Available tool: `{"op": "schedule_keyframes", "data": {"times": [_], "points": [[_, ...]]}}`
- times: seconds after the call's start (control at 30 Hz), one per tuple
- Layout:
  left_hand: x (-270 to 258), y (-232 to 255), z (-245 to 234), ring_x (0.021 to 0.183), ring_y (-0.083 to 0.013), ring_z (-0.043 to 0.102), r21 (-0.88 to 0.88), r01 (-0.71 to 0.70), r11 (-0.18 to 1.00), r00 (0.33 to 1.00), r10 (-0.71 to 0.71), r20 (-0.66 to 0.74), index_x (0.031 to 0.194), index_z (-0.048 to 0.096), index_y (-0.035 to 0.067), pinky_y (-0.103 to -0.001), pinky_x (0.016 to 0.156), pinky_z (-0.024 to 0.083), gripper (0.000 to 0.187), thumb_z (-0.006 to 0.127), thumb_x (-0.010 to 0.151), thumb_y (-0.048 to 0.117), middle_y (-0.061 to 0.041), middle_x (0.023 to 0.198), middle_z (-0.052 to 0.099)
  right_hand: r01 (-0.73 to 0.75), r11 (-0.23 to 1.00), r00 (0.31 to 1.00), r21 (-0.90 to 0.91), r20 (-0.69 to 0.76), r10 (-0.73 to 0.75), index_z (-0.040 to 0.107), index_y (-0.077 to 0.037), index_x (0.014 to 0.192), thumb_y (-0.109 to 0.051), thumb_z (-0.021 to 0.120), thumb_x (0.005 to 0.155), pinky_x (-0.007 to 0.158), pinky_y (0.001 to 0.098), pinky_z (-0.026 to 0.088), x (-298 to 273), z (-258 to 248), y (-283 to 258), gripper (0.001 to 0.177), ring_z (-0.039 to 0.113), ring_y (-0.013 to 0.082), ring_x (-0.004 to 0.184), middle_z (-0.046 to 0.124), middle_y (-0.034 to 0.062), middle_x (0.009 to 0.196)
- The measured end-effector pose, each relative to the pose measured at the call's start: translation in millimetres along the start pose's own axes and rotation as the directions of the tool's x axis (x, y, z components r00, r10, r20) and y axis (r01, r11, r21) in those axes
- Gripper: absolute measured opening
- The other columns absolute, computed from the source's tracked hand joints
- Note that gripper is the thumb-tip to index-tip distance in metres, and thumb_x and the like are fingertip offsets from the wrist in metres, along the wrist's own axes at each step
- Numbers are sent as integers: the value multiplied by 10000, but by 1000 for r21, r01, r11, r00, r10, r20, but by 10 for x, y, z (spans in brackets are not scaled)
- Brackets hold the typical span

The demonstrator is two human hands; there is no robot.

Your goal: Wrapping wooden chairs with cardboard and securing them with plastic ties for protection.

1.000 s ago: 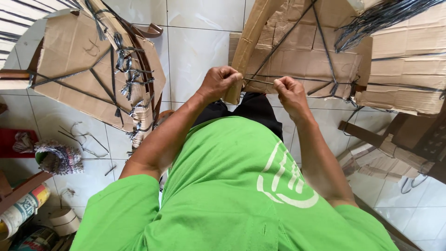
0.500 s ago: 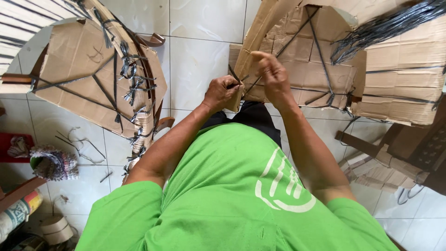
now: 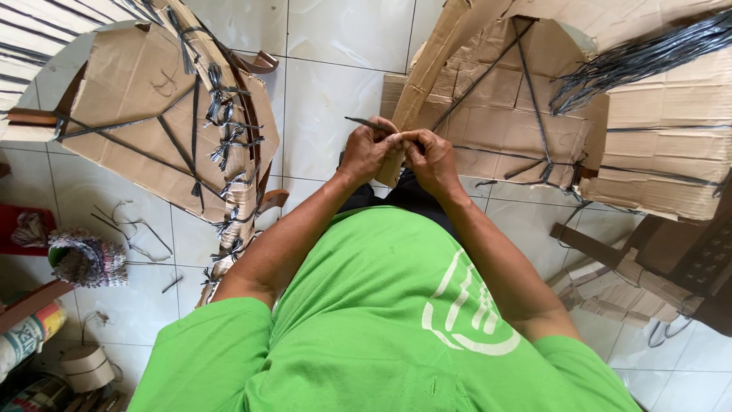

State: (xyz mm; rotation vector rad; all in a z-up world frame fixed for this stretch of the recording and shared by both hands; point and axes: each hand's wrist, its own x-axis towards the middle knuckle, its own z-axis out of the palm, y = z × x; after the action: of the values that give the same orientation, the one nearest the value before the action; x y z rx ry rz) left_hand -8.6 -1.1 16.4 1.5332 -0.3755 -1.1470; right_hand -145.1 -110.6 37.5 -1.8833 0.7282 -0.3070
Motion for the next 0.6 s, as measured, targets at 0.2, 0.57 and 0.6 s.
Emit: {"op": "schedule_keyframes", "data": {"times": [0.2, 0.57, 0.6], "points": [[-89, 104, -21, 750, -133, 714, 75, -42, 996, 999, 42, 11, 1298, 459, 53, -265, 713, 603, 315, 605, 1029, 131, -84, 840, 747, 3, 996, 997, -86, -72, -9, 782, -107, 948, -148, 776, 953, 687, 371, 549, 32, 64, 93, 42, 721, 283, 808, 713, 107, 816], [-226, 37, 132, 978, -403, 732, 416, -180, 891, 977, 213, -33, 1372, 398, 170, -528, 850, 573, 538, 638, 901, 68, -120, 1012, 776, 119, 979, 987, -167, -90, -136, 741, -135, 962, -4, 722, 914, 686, 396, 566, 31, 71, 25, 140, 717, 340, 847, 713, 103, 847], [-203, -21, 131, 982, -394, 732, 432, -182, 883, 976, 217, -34, 1378, 392, 192, -525, 847, 575, 558, 641, 891, 83, -104, 1022, 775, 161, 969, 983, -188, -58, -175, 743, -126, 990, -2, 716, 906, 705, 403, 569, 13, 59, 34, 152, 713, 338, 858, 704, 99, 871]]}}
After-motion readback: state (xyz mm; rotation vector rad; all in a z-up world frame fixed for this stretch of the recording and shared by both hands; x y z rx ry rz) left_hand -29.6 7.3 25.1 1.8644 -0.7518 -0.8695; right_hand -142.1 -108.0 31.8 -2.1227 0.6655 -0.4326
